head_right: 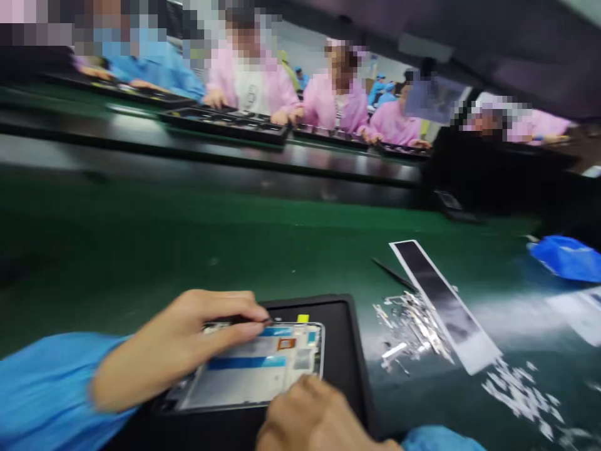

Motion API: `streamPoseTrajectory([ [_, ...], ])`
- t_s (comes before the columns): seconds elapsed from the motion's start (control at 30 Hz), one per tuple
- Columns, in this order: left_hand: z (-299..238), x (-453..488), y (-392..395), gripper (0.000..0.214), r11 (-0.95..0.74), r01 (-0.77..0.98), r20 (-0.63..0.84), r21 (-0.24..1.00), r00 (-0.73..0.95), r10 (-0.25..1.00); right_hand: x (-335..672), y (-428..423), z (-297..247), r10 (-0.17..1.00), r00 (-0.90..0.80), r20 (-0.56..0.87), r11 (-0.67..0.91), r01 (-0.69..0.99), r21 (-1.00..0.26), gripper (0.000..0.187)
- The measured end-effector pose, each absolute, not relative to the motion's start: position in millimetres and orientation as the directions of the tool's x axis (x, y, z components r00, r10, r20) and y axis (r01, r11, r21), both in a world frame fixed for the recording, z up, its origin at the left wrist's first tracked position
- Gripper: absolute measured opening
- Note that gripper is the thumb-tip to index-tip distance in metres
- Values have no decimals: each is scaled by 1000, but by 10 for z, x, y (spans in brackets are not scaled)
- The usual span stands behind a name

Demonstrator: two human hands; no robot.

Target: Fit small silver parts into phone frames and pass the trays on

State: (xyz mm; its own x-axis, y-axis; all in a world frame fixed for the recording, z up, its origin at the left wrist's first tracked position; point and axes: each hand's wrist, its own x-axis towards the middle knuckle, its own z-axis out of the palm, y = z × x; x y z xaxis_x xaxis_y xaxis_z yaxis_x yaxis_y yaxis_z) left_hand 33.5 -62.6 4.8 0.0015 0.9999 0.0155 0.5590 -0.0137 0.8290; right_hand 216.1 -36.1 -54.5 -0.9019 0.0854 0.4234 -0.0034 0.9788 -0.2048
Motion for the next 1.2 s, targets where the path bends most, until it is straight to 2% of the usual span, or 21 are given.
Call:
streamPoseTrajectory([
  [0.03, 63, 373, -590, 13, 6, 545, -9, 838, 3, 1000, 2155, -255, -434, 189, -849, 494, 956, 44, -292, 39],
  [0.07, 56, 399, -560, 11, 28, 528, -31, 849, -4, 1000, 2144, -148, -331, 311, -847, 432, 899, 115, -422, 36],
  [0.1, 35, 417, -540, 10, 45, 511, -44, 859, -14, 999, 2128, -49, -246, 462, -832, 308, 791, 229, -568, 29],
  [0.13, 6, 430, -529, 10, 56, 493, -55, 868, -17, 998, 2109, 32, -186, 565, -790, 238, 686, 289, -668, 26],
  [0.2, -55, 452, -524, 9, 50, 464, -52, 884, -8, 999, 2075, 134, -144, 669, -738, 86, 507, 368, -780, 21],
  [0.3, -123, 487, -523, 9, 13, 447, -15, 894, 2, 1000, 2067, 165, -216, 665, -747, -1, 408, 365, -837, 19],
  [0.47, -203, 521, -511, 12, -32, 473, 33, 881, 6, 999, 2129, 166, -320, 666, -743, -59, 299, 339, -892, 15],
  [0.7, -255, 525, -530, 12, -74, 467, 75, 881, 17, 997, 2140, 149, -262, 653, -746, -131, 270, 392, -879, 19],
  [0.83, -232, 512, -519, 12, -51, 425, 37, 904, 42, 998, 2139, 127, -235, 654, -732, -192, 181, 398, -899, 21],
  [0.93, -204, 495, -507, 9, 5, 313, -36, 950, 93, 995, 2162, 129, -226, 637, -736, -230, 55, 341, -938, 21],
  [1.07, -148, 484, -507, 6, 55, 116, -76, 992, 188, 979, 2156, 95, -197, 589, -779, -214, -50, 229, -972, 18],
  [1.2, -109, 477, -533, 8, 51, 87, -68, 995, 217, 974, 2106, -2, -116, 616, -781, -108, 56, 180, -982, 15],
])
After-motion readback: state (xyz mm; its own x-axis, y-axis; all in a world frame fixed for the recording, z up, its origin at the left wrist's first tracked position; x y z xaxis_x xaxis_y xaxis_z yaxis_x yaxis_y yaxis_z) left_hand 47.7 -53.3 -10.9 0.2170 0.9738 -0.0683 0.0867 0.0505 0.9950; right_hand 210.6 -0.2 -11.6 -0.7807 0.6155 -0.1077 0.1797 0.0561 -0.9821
